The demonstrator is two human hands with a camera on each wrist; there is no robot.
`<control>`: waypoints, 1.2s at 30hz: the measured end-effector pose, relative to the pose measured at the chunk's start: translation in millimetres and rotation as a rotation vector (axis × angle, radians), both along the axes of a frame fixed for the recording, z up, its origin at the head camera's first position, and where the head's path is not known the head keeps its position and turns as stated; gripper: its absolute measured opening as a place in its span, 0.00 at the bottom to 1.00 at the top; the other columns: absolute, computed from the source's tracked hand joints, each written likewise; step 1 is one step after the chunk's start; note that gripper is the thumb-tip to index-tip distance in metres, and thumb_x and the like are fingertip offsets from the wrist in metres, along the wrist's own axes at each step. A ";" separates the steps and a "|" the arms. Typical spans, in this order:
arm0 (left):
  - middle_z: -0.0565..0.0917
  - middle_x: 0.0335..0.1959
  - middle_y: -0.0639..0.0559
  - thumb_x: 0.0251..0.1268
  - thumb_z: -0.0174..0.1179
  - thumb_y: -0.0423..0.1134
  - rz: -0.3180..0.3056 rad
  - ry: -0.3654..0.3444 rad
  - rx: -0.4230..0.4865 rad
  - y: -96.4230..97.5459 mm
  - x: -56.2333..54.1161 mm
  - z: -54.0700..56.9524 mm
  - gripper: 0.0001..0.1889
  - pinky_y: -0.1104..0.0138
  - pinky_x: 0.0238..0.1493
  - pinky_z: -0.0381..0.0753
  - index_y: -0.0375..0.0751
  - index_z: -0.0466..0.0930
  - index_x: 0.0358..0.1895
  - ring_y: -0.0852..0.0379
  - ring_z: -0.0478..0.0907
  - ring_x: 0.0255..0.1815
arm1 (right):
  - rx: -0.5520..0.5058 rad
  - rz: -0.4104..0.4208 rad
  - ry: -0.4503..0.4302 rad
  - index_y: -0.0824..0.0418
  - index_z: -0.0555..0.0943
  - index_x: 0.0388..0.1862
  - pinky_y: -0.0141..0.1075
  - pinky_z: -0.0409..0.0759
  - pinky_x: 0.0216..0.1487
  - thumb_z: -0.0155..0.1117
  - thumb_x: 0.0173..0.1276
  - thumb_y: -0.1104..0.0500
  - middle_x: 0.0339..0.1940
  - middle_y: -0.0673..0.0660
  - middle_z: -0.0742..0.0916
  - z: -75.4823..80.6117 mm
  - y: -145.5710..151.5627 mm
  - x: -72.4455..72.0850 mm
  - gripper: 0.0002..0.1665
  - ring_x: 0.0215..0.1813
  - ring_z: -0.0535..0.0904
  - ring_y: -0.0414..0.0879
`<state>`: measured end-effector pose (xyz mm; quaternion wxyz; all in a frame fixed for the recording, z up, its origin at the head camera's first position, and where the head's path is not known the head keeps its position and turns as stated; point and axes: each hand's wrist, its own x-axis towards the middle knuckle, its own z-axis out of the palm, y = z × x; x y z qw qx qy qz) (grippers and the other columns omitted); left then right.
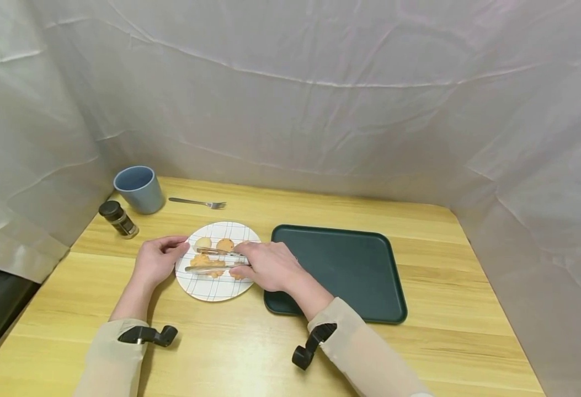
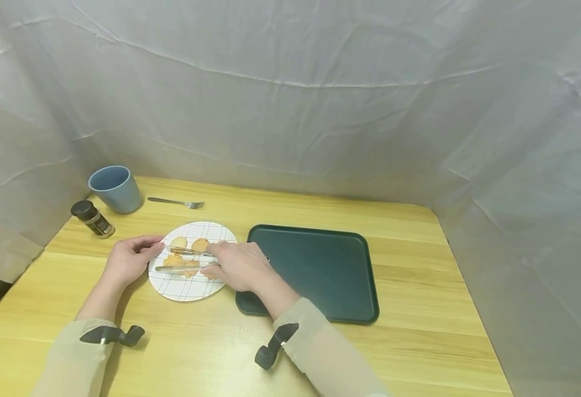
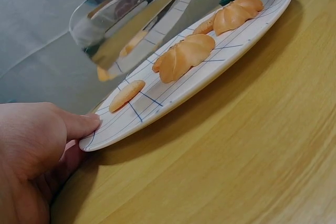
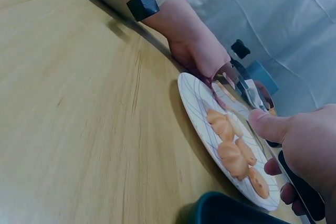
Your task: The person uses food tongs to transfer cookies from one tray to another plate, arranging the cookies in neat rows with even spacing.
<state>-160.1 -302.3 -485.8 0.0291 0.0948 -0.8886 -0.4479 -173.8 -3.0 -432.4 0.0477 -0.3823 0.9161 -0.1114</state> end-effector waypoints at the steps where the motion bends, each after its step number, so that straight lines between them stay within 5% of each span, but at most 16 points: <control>1: 0.88 0.54 0.40 0.79 0.63 0.49 0.001 0.000 -0.001 -0.3 0.2 0.1 0.21 0.66 0.47 0.77 0.37 0.86 0.63 0.48 0.81 0.52 | 0.005 0.000 -0.004 0.47 0.77 0.76 0.40 0.80 0.46 0.51 0.82 0.32 0.71 0.45 0.82 0.1 -1.8 -0.1 0.34 0.61 0.84 0.44; 7: 0.88 0.54 0.40 0.80 0.63 0.48 0.004 0.000 -0.008 -1.7 0.6 1.0 0.21 0.64 0.49 0.77 0.37 0.86 0.63 0.48 0.81 0.52 | 0.041 -0.002 -0.002 0.44 0.76 0.76 0.39 0.80 0.43 0.50 0.83 0.32 0.71 0.46 0.82 2.2 -11.8 -1.1 0.32 0.60 0.84 0.45; 16: 0.88 0.53 0.41 0.79 0.64 0.47 -0.004 0.010 -0.003 -1.1 -0.1 0.5 0.20 0.67 0.46 0.78 0.37 0.86 0.62 0.49 0.82 0.51 | 0.075 0.023 0.012 0.45 0.76 0.74 0.36 0.74 0.32 0.52 0.82 0.32 0.60 0.48 0.86 0.5 -21.5 -3.7 0.31 0.43 0.82 0.42; 36: 0.89 0.48 0.40 0.78 0.64 0.43 -0.024 0.064 -0.011 4.5 -3.5 -1.8 0.17 0.70 0.42 0.77 0.35 0.87 0.60 0.50 0.83 0.46 | 0.094 -0.013 0.006 0.46 0.77 0.73 0.38 0.77 0.35 0.57 0.80 0.32 0.60 0.48 0.87 -1.0 -23.8 -5.6 0.32 0.50 0.84 0.43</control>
